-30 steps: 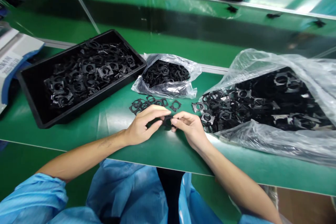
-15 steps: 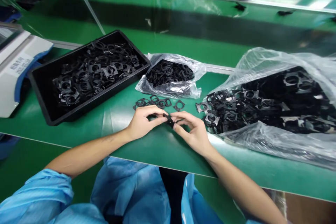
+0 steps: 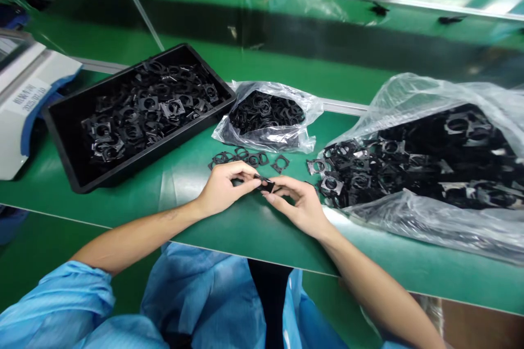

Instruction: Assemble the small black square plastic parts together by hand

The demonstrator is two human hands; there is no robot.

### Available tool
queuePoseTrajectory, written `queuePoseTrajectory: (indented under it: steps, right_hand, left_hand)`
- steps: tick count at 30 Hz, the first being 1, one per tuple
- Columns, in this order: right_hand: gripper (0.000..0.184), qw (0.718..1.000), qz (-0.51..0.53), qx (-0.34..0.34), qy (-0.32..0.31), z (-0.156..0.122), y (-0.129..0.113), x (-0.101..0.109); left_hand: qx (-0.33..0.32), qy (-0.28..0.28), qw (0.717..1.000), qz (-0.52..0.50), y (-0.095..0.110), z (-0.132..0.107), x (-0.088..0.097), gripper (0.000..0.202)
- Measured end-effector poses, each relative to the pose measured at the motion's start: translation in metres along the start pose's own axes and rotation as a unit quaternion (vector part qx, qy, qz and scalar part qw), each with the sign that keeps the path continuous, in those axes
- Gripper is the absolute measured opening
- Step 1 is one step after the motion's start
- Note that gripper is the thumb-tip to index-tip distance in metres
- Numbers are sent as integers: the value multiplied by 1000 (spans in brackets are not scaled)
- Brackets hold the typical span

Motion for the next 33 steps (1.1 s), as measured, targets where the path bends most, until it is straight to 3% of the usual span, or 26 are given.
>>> queuePoseTrajectory:
  steps: [4, 9, 14, 24, 33]
  right_hand:
    - [33, 998, -14, 10, 65, 0, 1, 7]
    - [41, 995, -14, 8, 102, -2, -1, 13]
    - [44, 995, -28, 16, 89, -3, -5, 9]
    - [45, 997, 39, -37, 53, -1, 1, 4]
    - [45, 989, 122, -84, 0, 3, 4, 0]
  left_hand:
    - [21, -26, 999, -31, -2, 1, -2, 31]
    - [10, -41, 999, -32, 2, 3, -2, 33]
    - [-10, -57, 998, -15, 4, 1, -6, 30]
    - [62, -141, 985, -75, -5, 0, -15, 42]
    - [53, -129, 985, -102, -1, 1, -13, 35]
Point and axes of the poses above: each hand's wrist, its own z-axis towards the middle knuckle, its own x-axis out of the back of the hand, y = z × x, the point moved 7 cm from there along z, towards the middle knuckle, and after that the axes turned 1 degree about -y, right-handed, at the moved point
